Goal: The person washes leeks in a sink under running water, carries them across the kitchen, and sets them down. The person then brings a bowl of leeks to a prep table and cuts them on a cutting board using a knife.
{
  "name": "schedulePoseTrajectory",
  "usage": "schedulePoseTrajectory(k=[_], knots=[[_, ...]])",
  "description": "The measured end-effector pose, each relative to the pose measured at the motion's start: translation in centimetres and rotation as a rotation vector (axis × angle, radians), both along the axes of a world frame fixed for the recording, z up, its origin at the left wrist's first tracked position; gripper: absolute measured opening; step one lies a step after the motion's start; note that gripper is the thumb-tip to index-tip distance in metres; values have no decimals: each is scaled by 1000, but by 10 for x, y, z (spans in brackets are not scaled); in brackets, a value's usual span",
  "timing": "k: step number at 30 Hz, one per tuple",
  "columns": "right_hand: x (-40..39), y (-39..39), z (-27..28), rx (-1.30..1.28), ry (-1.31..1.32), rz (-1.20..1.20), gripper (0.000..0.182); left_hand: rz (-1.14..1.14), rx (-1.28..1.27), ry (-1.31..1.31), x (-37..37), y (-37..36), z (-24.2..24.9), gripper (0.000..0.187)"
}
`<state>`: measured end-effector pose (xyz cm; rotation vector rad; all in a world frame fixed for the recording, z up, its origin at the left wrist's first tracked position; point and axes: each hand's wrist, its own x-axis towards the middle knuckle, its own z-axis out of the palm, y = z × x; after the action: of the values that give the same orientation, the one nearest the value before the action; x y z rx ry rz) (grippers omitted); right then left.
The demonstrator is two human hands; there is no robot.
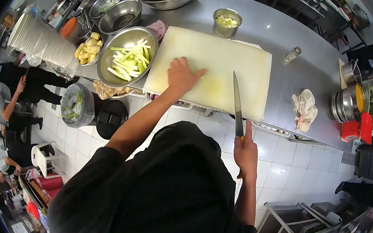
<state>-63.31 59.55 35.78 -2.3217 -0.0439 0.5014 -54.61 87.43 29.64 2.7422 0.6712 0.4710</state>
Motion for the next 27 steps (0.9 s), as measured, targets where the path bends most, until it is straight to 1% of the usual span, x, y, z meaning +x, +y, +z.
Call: schedulePoseTrajectory(k=[1,3,7,10,13,14,17,20,24,27], knots=[[0,0,-2,3,-15,11,62,-41,-15,16,6,-4,1,59],[-1,-2,-6,10,-57,24,62,-235,-50,-42,20,-9,-13,51],[-5,-8,-9,9,-102,12,61,-698,-186,-201,32,-19,-27,45],[-6,-11,-7,5,-113,7,59,-772,-243,-160,29,-16,-25,44],[-3,-8,2,-25,-127,16,56,-619,-215,-164,9,-16,-5,45],[-2,-7,2,-30,-142,27,56,-568,-198,-199,5,-16,-7,50],[10,1,1,-103,-166,69,54,-498,-141,-256,-3,-19,-13,50],[19,7,0,-176,-196,138,53,-520,-168,-257,-5,-20,-18,48],[12,10,2,-220,-241,234,55,-582,-268,-227,-4,-15,-19,38],[1,13,7,-186,-193,212,56,-676,-304,-202,3,-3,-20,31]])
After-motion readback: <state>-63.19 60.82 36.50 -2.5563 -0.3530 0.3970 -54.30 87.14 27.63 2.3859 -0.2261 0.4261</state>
